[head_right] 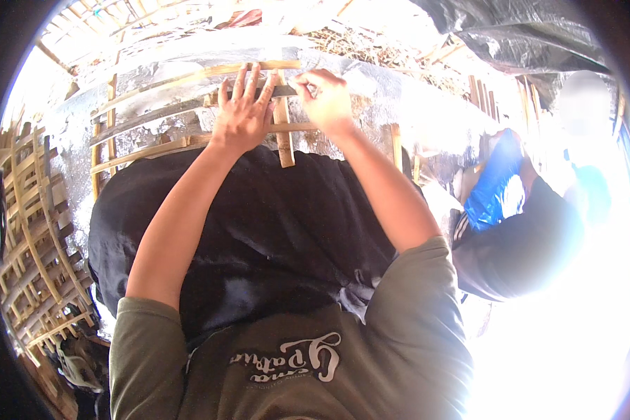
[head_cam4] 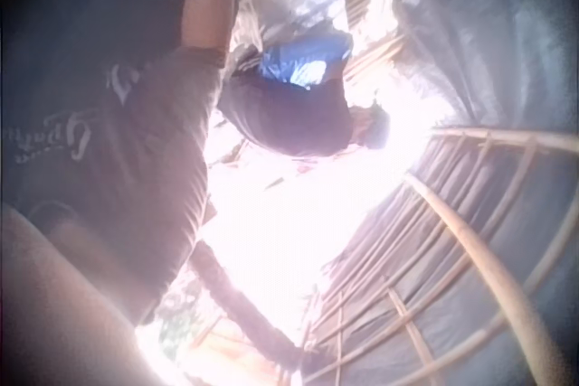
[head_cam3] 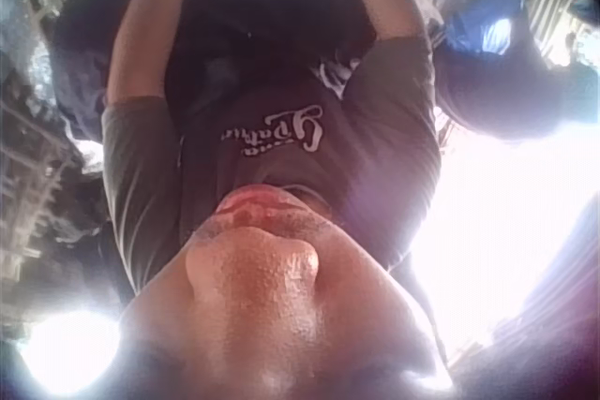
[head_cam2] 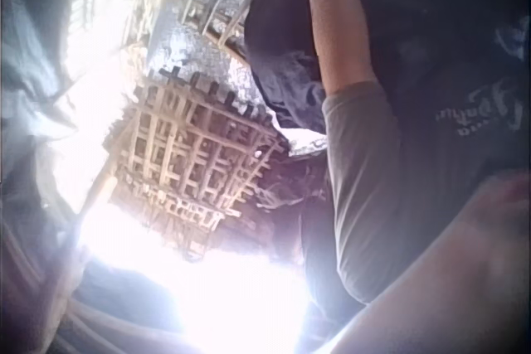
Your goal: The person hammers nails into wooden slats to secure them to a roof frame, then places additional slats and fastens them with nails. The work occurs on a partially constructed roof with plastic sheeting and bamboo elements visible.
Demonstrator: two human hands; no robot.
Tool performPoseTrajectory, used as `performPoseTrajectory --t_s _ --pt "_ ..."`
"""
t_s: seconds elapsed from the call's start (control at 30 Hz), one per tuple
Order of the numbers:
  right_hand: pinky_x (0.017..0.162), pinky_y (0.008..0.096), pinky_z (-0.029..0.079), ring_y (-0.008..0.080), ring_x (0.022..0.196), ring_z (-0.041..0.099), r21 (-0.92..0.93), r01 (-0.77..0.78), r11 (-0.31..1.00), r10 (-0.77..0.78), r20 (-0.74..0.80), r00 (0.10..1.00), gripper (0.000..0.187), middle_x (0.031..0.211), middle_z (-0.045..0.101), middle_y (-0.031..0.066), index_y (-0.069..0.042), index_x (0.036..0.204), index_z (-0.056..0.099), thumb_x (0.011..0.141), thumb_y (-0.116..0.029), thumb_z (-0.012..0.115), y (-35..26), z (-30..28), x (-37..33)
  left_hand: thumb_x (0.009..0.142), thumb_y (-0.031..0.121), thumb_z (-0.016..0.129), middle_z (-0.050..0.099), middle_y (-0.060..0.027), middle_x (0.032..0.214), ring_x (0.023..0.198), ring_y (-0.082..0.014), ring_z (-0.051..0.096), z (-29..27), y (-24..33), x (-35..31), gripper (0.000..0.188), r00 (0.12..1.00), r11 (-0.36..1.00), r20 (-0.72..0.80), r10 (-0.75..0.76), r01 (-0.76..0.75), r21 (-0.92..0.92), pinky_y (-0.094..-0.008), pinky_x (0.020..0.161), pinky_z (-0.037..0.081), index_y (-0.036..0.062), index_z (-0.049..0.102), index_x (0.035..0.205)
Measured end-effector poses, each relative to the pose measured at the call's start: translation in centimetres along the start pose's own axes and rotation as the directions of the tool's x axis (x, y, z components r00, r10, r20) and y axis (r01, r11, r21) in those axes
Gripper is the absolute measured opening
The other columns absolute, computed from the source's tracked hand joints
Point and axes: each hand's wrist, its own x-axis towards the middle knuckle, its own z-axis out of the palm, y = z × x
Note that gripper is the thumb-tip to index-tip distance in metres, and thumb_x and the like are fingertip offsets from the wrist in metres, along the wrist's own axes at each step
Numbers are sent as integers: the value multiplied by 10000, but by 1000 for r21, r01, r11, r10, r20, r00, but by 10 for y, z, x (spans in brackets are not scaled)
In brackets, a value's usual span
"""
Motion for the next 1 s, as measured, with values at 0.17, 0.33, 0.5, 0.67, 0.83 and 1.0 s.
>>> performPoseTrajectory --t_s 0.17,0.33,0.5,0.67,0.83,1.0 --pt "781 346 588 223 820 738 -153 -179 972 224 365 904 111 899 766 114 -57 965 754 882 -126 732 43 -74 -14 1034 314 476 348 -208 1613 1504 -407 295 -4 1 2 561 1000 1000 -17 6 -6 -28 -670 1149 264 189 378 1573" --pt "836 364 586 250 898 754 -372 -420 827 533 285 796 144 938 775 135 -70 981 777 870 -154 743 161 -167 -85 1036 310 467 332 -199 1622 1498 -408 303 -5 2 3 565 1000 1000 5 15 -15 19 -675 1145 266 192 368 1579" --pt "871 369 585 258 946 750 -454 -650 609 709 -57 703 164 998 781 107 -125 1015 789 862 -175 758 251 -244 -164 1018 289 468 314 -176 1637 1505 -403 287 -5 5 7 585 998 994 53 45 -50 93 -638 1164 256 177 364 1582" --pt "858 361 577 227 967 747 -364 -729 580 751 -109 651 182 1009 785 66 -173 1046 783 867 -201 764 259 -226 -171 1015 269 454 299 -161 1647 1512 -374 283 -5 1 6 594 996 991 75 56 -64 119 -593 1186 235 142 354 1587" --pt "830 344 580 211 896 750 -210 -742 637 735 -125 666 214 987 790 49 -185 1079 774 866 -207 770 277 -218 -171 1019 269 444 302 -158 1646 1506 -373 294 -4 4 8 584 995 992 75 60 -68 105 -587 1183 234 153 365 1586" --pt "876 369 576 233 980 737 -368 -683 631 680 -159 715 272 1074 771 88 -172 1115 758 862 -270 783 261 -223 -168 1023 280 430 310 -157 1644 1501 -379 304 -4 1 8 573 996 992 62 70 -76 96 -575 1187 233 159 381 1581"
